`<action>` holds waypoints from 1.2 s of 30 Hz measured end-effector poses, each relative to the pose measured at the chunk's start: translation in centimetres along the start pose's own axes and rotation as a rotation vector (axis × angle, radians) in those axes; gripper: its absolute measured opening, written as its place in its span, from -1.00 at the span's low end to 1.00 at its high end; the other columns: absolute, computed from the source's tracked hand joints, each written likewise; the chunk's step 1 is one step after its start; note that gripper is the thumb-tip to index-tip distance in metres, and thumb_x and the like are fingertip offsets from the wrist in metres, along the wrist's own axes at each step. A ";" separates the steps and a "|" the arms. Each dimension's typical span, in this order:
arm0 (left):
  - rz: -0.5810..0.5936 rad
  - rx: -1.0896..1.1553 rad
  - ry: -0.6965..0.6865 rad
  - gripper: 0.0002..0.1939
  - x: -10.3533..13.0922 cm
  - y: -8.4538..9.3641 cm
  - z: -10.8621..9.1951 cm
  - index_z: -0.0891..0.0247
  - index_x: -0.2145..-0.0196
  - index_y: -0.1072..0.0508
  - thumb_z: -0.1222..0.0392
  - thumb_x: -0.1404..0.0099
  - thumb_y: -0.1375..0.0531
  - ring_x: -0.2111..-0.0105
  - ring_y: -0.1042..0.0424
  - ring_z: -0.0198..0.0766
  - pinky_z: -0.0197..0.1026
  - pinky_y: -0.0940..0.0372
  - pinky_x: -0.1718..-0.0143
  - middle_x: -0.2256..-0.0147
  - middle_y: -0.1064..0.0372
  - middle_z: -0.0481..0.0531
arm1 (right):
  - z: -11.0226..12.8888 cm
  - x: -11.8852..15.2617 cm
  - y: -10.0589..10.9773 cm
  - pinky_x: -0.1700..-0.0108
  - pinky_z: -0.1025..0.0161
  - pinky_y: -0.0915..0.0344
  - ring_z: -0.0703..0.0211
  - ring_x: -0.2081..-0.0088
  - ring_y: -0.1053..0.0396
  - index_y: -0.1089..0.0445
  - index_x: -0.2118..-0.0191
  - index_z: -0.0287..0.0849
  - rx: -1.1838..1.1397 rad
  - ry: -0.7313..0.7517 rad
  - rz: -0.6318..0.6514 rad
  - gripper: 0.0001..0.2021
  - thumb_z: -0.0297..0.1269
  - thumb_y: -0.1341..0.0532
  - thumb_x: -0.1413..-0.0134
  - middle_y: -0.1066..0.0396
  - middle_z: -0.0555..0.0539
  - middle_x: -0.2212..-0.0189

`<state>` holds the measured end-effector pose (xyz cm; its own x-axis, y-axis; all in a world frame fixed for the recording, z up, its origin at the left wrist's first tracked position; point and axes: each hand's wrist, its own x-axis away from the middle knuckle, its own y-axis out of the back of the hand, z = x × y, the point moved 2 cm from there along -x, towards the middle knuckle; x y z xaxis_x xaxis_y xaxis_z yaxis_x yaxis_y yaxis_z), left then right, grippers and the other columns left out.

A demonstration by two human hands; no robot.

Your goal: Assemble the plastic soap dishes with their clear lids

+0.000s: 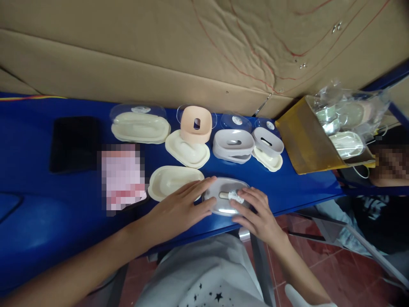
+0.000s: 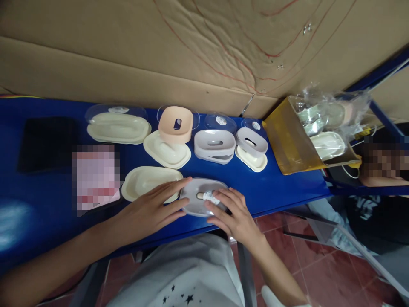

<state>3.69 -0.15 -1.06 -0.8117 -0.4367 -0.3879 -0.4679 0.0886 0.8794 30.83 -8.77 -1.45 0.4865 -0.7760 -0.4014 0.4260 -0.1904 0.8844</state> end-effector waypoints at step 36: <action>0.041 -0.077 0.366 -0.33 2.3 2.0 3.1 0.25 -0.42 -0.20 -0.11 -0.53 -0.23 -0.08 -0.60 0.17 0.10 -0.54 0.05 -0.23 -0.47 0.30 | 0.8 -6.9 0.2 -0.38 -0.15 -0.21 -0.01 -0.10 -0.56 -0.08 -0.57 0.18 0.165 0.001 0.000 -0.33 -0.47 -0.16 -0.52 -0.65 -0.01 -0.09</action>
<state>-0.24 1.77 -1.02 -0.6436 -0.7268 -0.2396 -0.3986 0.0512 0.9157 26.94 -3.97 1.68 0.4869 -0.7758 -0.4014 0.2947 -0.2867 0.9116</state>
